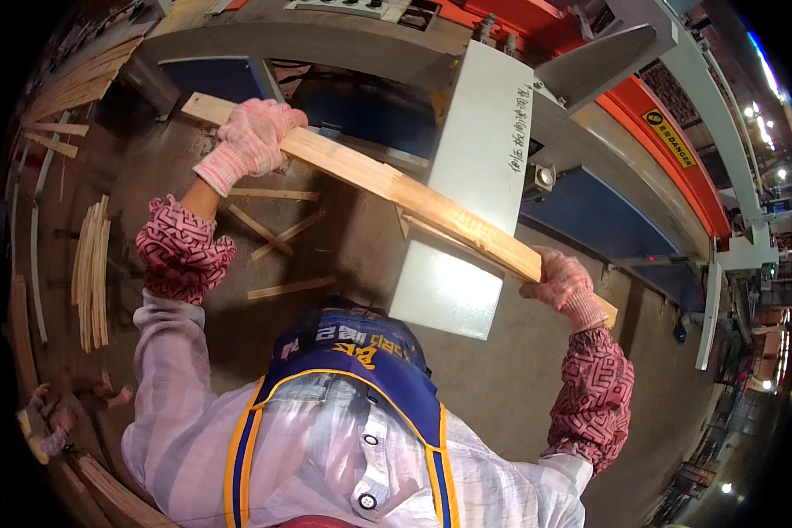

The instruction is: The person picks up thin wooden planks from a stack and feeds them into a machine to cut them into smaller pieces. They then collect the cut pieces and place them onto a nearby table. The person repeats this process, handling the wood by hand and using the machine to process the planks.

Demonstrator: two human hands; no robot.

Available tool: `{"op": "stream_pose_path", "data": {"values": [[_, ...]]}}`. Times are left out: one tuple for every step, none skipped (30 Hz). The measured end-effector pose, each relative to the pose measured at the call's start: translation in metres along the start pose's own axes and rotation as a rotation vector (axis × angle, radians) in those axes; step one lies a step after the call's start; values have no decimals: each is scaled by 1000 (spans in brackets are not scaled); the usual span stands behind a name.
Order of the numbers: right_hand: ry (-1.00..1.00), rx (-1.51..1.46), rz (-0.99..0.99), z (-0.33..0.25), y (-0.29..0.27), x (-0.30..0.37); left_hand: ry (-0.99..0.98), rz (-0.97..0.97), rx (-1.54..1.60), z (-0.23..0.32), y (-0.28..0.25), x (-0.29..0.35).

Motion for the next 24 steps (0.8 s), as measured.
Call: {"op": "stream_pose_path", "data": {"values": [[-17,-38,-33,-1,4,-1,7,7,-15,0,-4,-2],[-33,-76,-65,-1,9,-3,14,15,-30,-1,-6,-7],[-50,-114,-97,-2,13,-3,21,23,-45,0,-7,-11],[-43,-81,-99,-5,13,-3,18,15,-51,-4,3,-17],[-56,7,-60,-13,9,0,18,-40,-26,-5,14,-22],[-35,23,-67,-12,9,-4,36,-35,-33,-5,18,-22],[-2,32,-83,-8,12,-3,68,-37,-37,-1,22,-21],[3,47,-82,-8,13,-3,57,-75,-18,-1,29,-21],[8,62,-80,-8,12,-4,98,-44,-16,0,31,-17],[11,79,-80,-8,11,-5,103,-27,-2,-2,33,-15],[2,101,-72,-10,11,-5,108,-9,13,-3,33,-13],[-7,124,-65,-14,12,-4,98,-17,0,-7,32,-10],[-17,152,-61,-17,12,-4,85,-27,-8,-11,27,-5],[-24,192,-80,-18,17,-8,76,-45,-13,-13,25,0],[-24,187,-99,-21,19,-9,82,-63,14,-14,27,5],[-27,180,-119,-27,20,-10,87,-85,38,-17,31,11],[-31,170,-142,-32,22,-9,92,-111,61,-20,39,18],[-87,202,-131,-42,16,-8,144,-19,59,-21,43,23],[-93,178,-135,-54,7,-4,153,-15,89,-21,49,23],[-153,192,-26,-60,-4,1,158,-2,118,-25,46,18],[-213,205,82,-61,-14,6,165,11,148,-29,43,12],[-228,106,58,-54,-24,4,157,24,198,-28,28,5],[-223,253,70,-51,-36,4,141,49,180,-29,22,-6],[-98,230,69,-39,-44,-5,125,73,161,-29,20,-19]]}}
Point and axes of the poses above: each hand's wrist, its own x-axis away from the middle knuckle, its own y-axis out of the palm, z = x × y, the point moved 10 cm from there along -x, towards the middle knuckle, and after that the axes turned 5 degrees about -z, right-handed, at the moved point
